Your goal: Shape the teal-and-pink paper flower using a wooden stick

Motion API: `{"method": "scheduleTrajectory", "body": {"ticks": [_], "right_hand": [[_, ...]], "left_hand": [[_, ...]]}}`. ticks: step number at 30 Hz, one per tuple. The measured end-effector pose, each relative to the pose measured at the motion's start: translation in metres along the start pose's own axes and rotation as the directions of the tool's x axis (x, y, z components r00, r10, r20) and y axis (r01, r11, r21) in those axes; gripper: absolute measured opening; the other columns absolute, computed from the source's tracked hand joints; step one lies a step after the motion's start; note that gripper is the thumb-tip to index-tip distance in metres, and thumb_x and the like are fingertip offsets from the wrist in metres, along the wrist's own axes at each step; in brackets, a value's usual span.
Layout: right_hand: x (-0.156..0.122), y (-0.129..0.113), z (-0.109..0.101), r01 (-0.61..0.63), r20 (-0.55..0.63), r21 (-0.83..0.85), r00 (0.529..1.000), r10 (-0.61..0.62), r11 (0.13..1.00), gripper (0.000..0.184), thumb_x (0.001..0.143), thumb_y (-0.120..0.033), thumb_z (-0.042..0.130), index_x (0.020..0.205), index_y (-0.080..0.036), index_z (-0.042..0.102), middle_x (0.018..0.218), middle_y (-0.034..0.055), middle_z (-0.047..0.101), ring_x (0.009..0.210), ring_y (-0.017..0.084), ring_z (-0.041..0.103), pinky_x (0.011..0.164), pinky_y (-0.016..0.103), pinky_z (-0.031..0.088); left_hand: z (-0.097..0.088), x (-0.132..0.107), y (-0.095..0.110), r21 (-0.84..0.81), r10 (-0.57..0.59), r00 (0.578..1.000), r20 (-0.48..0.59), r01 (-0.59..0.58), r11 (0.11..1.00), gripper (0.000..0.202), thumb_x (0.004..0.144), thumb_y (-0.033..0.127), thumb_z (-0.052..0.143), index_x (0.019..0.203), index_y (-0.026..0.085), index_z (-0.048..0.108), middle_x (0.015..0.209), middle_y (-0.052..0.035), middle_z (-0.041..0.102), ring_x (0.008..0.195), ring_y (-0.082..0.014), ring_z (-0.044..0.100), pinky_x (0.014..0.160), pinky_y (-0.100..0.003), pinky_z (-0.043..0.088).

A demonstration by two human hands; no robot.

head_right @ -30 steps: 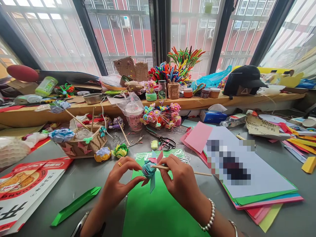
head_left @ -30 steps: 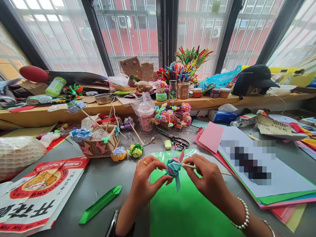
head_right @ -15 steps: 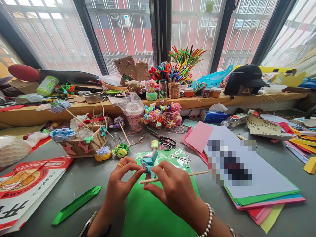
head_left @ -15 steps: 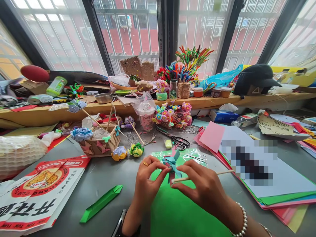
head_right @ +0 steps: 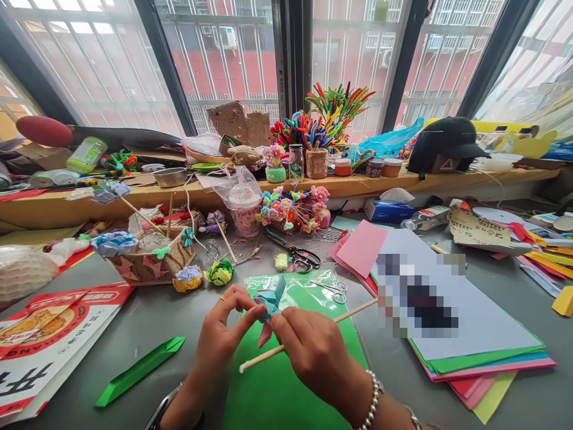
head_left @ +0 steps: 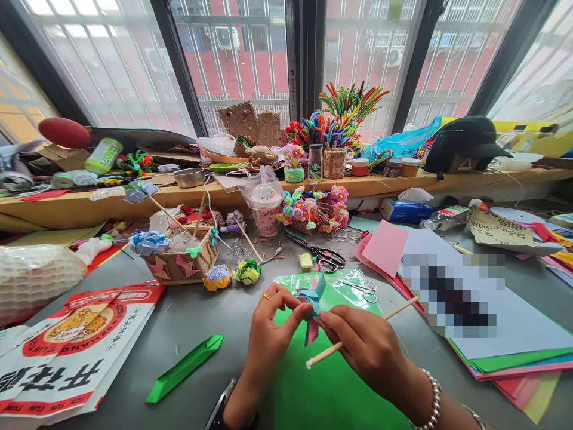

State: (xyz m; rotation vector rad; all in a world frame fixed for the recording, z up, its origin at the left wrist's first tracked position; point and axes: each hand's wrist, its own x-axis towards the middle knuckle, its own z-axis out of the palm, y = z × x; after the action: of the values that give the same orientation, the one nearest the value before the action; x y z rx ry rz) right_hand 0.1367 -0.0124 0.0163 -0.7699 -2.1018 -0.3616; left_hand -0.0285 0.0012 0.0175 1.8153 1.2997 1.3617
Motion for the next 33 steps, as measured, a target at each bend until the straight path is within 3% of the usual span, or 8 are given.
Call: {"method": "scheduleTrajectory", "body": {"ticks": [20,33], "right_hand": [[-0.0008,-0.0007,-0.0006,0.03,-0.01,-0.044,0.999,-0.031,0.999,0.014,0.087,-0.012,0.046,0.087,-0.012,0.06,0.069,0.0054,0.065,0.059,0.014,0.059,0.051,0.025,0.045],[0.001,-0.001,-0.002,0.054,0.0,-0.058,0.999,-0.054,0.997,0.013,0.086,-0.011,0.048,0.084,-0.011,0.061,0.068,0.0054,0.064,0.058,0.015,0.059,0.051,0.026,0.045]], "left_hand": [[-0.006,0.0052,0.0017,-0.052,-0.146,0.986,0.079,0.15,0.987,0.023,0.073,0.033,0.059,0.056,0.019,0.052,0.064,0.0016,0.047,0.067,-0.0159,0.046,0.065,-0.027,0.038],[-0.0064,0.006,-0.001,-0.081,-0.147,0.986,0.083,0.154,0.985,0.025,0.073,0.034,0.06,0.055,0.018,0.052,0.063,0.002,0.048,0.064,-0.0148,0.046,0.064,-0.026,0.039]]}}
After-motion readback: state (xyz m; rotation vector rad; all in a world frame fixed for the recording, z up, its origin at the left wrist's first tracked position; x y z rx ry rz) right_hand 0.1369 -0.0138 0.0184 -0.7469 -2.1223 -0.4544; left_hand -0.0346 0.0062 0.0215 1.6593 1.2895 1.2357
